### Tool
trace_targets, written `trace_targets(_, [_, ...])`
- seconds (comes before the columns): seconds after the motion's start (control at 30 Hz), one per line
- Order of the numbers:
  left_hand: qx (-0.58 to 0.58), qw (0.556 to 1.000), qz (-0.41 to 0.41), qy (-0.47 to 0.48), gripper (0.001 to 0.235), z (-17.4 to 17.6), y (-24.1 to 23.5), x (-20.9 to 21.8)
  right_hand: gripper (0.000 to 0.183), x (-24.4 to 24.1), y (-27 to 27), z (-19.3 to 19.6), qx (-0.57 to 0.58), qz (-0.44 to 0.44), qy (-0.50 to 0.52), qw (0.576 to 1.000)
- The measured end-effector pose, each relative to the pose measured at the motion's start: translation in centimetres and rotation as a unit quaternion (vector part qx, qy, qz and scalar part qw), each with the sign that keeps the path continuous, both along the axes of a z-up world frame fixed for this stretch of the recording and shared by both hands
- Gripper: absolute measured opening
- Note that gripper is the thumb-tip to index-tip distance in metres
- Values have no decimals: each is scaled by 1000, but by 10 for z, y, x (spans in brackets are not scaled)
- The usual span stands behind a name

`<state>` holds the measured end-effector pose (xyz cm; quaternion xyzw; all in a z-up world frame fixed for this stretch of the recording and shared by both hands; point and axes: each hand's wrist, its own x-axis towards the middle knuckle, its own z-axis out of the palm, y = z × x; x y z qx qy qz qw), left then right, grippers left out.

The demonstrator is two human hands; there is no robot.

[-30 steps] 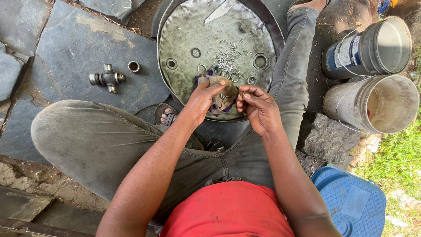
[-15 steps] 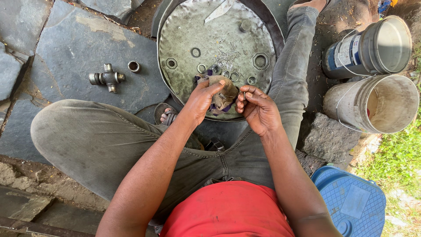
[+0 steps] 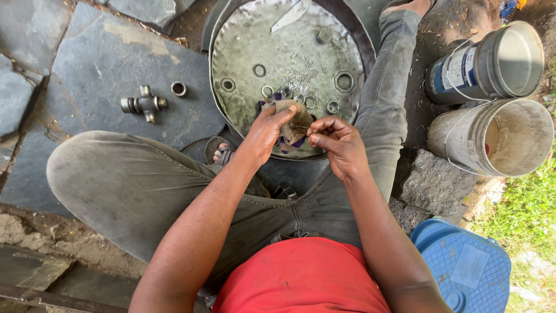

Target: The person sits on a stone-paved surface and cleans small metal parts, including washers and screws, using a cloth. They wipe each piece individually over a metal tray and place the cleaned items back onto the tray.

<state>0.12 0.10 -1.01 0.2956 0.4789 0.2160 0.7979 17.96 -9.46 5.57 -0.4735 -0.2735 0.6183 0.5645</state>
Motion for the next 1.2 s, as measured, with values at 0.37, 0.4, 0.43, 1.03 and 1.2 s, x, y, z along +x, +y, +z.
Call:
trace_targets(0.37, [-26, 979, 157, -130, 36, 80, -11, -30, 21, 2, -18, -16, -3, -4, -97, 995])
trace_targets(0.4, [-37, 974, 179, -131, 36, 88, -15, -32, 19, 3, -21, -18, -5, -2, -94, 996])
trace_targets(0.43, [-28, 970, 185, -155, 36, 93, -21, -35, 17, 5, -24, -19, -7, 1, -91, 996])
trace_targets(1.03, [-25, 962, 192, -191, 35, 35, -80, -63, 15, 13, -19, -110, 68, 108, -266, 955])
trace_targets(1.2, [-9, 963, 167, -210, 40, 51, -80, -54, 16, 24, -23, -112, 52, 71, -248, 965])
